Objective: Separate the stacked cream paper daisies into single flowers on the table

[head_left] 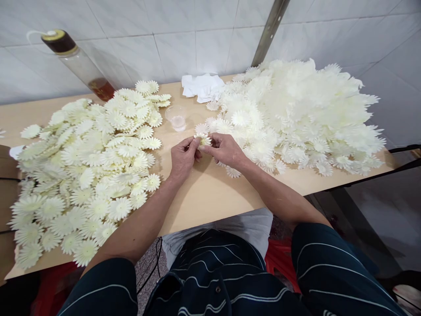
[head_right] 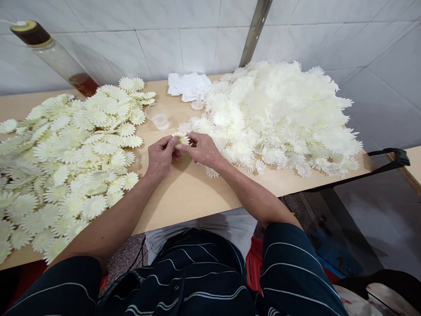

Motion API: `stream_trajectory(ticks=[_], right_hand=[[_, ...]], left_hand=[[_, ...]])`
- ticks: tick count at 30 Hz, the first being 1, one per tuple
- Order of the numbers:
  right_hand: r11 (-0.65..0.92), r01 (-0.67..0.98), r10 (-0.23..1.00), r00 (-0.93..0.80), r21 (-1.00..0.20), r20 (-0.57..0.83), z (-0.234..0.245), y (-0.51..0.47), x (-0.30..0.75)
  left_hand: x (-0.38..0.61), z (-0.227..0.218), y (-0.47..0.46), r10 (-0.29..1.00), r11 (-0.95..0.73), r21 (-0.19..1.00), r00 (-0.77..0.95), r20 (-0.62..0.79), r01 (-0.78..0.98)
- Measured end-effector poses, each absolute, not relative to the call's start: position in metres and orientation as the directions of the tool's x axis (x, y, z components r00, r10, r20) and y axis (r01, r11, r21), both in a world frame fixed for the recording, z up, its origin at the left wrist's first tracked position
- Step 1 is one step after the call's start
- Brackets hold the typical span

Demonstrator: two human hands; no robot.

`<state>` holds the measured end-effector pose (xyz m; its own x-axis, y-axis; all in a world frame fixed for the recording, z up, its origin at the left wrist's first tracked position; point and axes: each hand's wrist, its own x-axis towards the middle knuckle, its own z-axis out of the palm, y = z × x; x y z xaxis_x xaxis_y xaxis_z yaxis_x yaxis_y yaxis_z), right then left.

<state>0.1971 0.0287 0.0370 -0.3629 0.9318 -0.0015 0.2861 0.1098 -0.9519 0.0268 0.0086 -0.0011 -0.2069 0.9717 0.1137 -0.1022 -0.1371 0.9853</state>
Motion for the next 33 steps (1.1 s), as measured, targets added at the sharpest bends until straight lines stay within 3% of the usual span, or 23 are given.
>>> stream_trajectory(ticks=[5, 20, 23, 27, 33], right_hand=[[0.14, 0.413, 0.966, -0.254, -0.9, 0.034, 0.034, 0.028, 0.194], [0.155, 0.595, 0.98, -0.191, -0.789, 0.049, 0.034, 0.033, 0.195], [0.154, 0.496, 0.965, -0.262, -0.855, 0.022, 0.038, 0.032, 0.198], [0.089, 0.24, 0.919, -0.395, -0.967, -0.014, 0.047, 0.031, 0.207], [0.075, 0.101, 0.926, -0.377, -0.992, 0.031, 0.05, 0.035, 0.215]], left_hand=[[0.028, -0.002, 0.008, 0.975, -0.112, 0.987, -0.204, 0.088, -0.113], [0.027, -0.003, 0.009, 0.973, -0.119, 0.989, -0.207, 0.1, -0.083], [0.025, -0.004, 0.01, 0.971, -0.124, 0.989, -0.215, 0.105, -0.076], [0.018, -0.006, 0.017, 0.957, -0.126, 0.988, -0.275, 0.098, -0.084], [0.013, -0.006, 0.022, 0.948, -0.098, 0.987, -0.314, 0.052, -0.13]])
